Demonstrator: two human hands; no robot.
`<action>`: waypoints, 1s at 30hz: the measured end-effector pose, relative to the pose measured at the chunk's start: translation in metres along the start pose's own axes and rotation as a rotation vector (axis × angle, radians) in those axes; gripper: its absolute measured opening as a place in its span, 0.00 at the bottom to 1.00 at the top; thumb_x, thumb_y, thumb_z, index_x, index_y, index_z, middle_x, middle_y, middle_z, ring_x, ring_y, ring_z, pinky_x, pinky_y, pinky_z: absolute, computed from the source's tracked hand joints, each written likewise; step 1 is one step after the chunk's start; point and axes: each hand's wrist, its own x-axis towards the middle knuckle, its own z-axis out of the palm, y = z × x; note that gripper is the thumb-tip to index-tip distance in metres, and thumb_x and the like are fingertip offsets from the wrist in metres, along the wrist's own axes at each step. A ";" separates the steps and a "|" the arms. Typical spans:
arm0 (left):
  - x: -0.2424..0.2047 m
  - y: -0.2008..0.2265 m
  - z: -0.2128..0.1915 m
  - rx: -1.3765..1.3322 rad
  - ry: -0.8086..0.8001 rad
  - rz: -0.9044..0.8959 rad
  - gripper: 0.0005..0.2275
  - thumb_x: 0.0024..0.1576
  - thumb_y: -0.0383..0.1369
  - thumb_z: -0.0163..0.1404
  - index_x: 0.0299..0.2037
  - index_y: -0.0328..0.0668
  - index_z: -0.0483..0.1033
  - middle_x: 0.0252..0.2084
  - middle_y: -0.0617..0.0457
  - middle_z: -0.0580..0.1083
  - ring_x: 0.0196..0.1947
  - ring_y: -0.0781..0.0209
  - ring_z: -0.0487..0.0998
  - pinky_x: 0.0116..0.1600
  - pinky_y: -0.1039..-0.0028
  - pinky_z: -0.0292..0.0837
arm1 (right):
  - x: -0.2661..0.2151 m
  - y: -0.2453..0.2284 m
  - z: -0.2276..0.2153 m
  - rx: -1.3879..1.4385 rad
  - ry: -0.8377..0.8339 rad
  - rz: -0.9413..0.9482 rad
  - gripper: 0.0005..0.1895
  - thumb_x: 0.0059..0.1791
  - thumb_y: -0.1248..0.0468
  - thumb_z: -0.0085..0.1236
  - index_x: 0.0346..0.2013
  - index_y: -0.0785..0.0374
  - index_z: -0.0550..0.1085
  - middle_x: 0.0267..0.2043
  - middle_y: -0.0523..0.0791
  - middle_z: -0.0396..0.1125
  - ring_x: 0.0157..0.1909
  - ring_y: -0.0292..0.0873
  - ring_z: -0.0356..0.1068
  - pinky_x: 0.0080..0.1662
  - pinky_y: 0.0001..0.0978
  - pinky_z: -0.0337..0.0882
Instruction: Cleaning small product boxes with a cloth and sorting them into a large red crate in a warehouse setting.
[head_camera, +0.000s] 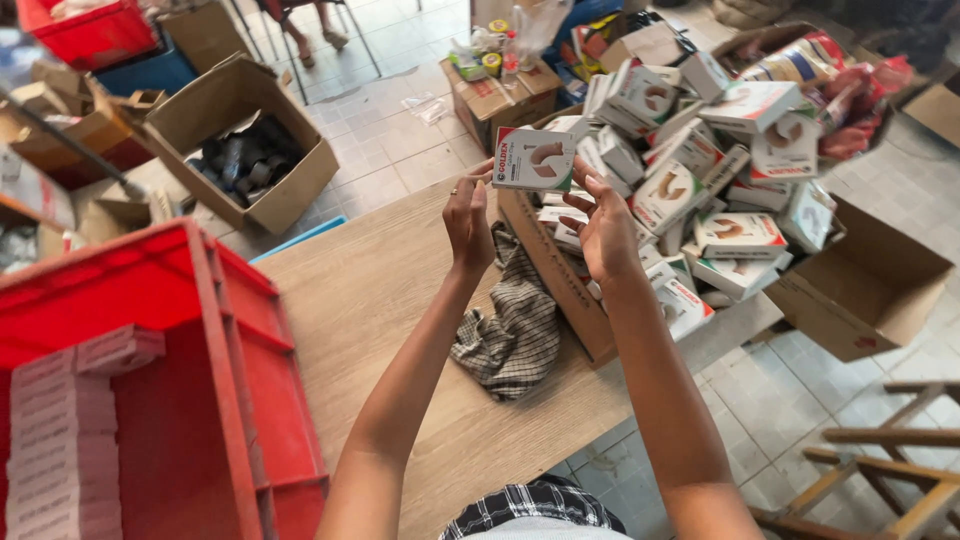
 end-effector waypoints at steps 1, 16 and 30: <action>-0.006 0.001 -0.009 0.010 0.023 0.000 0.19 0.60 0.41 0.33 0.38 0.34 0.73 0.47 0.42 0.73 0.48 0.48 0.73 0.54 0.65 0.63 | -0.002 0.003 0.007 -0.006 -0.023 0.008 0.27 0.47 0.55 0.42 0.61 0.56 0.60 0.56 0.42 0.57 0.48 0.38 0.55 0.47 0.33 0.60; -0.151 0.008 -0.106 -0.055 0.471 -0.259 0.20 0.58 0.39 0.35 0.53 0.31 0.64 0.50 0.38 0.69 0.52 0.47 0.71 0.59 0.63 0.61 | -0.014 0.099 0.092 -0.290 -0.401 0.129 0.22 0.49 0.54 0.38 0.55 0.55 0.68 0.56 0.40 0.60 0.43 0.36 0.56 0.43 0.29 0.63; -0.300 -0.053 -0.130 -0.526 0.746 -0.912 0.27 0.58 0.43 0.36 0.64 0.34 0.50 0.64 0.35 0.55 0.64 0.44 0.55 0.67 0.59 0.46 | -0.052 0.256 0.106 -0.685 -0.563 0.413 0.17 0.47 0.48 0.45 0.40 0.49 0.77 0.40 0.40 0.68 0.37 0.37 0.59 0.35 0.24 0.64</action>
